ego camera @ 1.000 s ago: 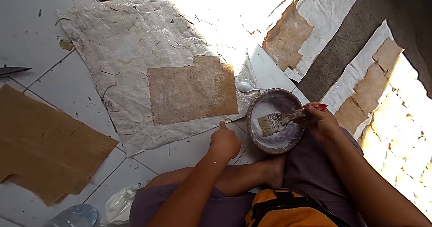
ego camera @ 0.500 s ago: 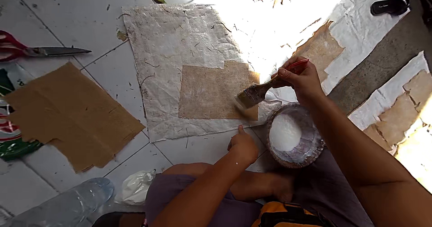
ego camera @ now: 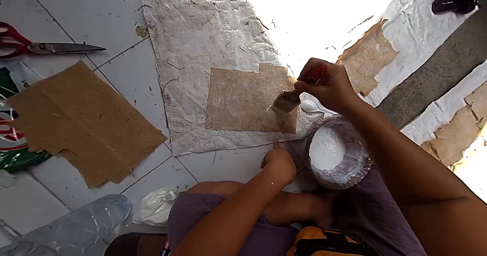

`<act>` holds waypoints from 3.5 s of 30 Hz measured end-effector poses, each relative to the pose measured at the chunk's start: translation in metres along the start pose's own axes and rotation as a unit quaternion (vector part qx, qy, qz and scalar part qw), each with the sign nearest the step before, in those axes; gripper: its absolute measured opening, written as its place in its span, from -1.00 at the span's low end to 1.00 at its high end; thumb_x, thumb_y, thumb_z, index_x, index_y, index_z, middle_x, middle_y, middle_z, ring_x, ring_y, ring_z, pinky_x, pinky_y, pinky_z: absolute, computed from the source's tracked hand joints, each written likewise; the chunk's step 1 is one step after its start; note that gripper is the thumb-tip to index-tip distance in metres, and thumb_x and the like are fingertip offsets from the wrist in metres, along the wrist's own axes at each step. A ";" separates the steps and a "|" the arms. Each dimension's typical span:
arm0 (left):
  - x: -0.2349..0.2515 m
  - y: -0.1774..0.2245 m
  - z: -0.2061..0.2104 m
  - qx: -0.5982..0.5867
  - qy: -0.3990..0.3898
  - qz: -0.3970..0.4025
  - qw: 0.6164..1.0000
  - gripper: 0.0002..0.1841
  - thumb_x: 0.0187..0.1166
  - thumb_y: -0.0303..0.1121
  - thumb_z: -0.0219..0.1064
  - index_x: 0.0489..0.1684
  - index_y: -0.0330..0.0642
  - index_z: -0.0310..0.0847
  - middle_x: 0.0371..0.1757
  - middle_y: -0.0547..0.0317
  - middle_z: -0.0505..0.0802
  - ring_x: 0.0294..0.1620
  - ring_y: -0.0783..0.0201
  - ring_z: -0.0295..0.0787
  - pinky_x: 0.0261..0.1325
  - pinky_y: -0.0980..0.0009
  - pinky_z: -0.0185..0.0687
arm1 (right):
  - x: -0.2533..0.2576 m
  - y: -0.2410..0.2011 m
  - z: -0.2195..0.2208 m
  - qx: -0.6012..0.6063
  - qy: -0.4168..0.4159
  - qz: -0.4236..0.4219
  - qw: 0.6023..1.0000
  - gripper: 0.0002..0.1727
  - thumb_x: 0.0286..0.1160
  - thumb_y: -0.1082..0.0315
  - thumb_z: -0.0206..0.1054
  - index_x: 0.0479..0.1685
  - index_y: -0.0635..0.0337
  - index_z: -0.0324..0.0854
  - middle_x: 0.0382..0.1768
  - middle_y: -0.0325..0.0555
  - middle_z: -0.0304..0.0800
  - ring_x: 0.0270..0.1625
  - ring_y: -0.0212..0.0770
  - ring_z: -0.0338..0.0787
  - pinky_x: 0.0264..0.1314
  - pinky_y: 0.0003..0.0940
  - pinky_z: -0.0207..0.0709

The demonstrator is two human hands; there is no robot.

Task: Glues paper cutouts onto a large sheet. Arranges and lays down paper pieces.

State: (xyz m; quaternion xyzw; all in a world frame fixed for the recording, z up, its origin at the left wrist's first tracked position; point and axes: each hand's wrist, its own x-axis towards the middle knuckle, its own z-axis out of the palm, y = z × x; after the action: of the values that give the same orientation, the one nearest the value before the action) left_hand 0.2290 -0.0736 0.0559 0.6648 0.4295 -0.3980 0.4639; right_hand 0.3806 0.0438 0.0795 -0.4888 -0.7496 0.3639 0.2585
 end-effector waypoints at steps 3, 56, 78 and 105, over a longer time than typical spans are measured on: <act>0.000 0.001 0.000 -0.005 0.001 0.001 1.000 -0.31 0.73 0.04 0.17 0.45 -0.55 0.47 0.82 -0.45 0.09 0.34 -0.35 0.65 0.12 -0.20 0.68 | 0.003 -0.015 -0.001 0.032 -0.014 -0.013 0.999 -0.86 0.47 0.35 0.49 -0.17 0.18 0.66 -0.36 -0.30 0.76 -0.34 -0.56 0.70 -0.21 -0.58 0.61; -0.005 0.000 -0.004 -0.031 0.015 0.000 0.999 -0.14 0.65 0.00 0.28 0.69 -0.61 0.11 0.60 -0.47 0.44 0.30 -0.29 0.70 0.14 -0.15 0.68 | -0.102 -0.020 0.033 -0.143 -0.120 -0.176 0.967 -0.86 0.55 0.32 0.35 -0.30 0.09 0.81 -0.15 -0.10 0.89 -0.04 -0.15 0.87 -0.06 -0.27 0.75; -0.003 0.002 -0.005 0.037 -0.014 0.014 0.999 -0.32 0.72 0.03 0.19 0.40 -0.58 0.47 0.73 -0.49 0.25 0.36 -0.36 0.64 0.09 -0.17 0.68 | -0.101 -0.012 0.029 -0.134 -0.062 -0.135 0.980 -0.81 0.55 0.24 0.39 -0.30 0.13 0.81 -0.25 -0.13 0.87 -0.16 -0.24 0.85 -0.11 -0.33 0.73; -0.003 0.004 -0.004 0.102 -0.012 0.007 0.995 -0.22 0.80 0.20 -0.05 0.48 -0.50 0.45 0.84 -0.41 0.07 0.41 -0.32 0.64 0.22 -0.16 0.63 | -0.231 -0.004 -0.018 0.280 0.363 0.392 0.798 -0.91 0.69 0.51 0.17 -0.16 0.14 0.53 -0.34 -0.15 0.89 -0.34 -0.21 0.93 -0.18 -0.23 0.88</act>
State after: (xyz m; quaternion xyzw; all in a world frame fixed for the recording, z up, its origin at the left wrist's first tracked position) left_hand 0.2320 -0.0708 0.0607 0.7073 0.3762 -0.4442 0.4012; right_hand 0.4817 -0.1646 0.0859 -0.7436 -0.2110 0.4240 0.4720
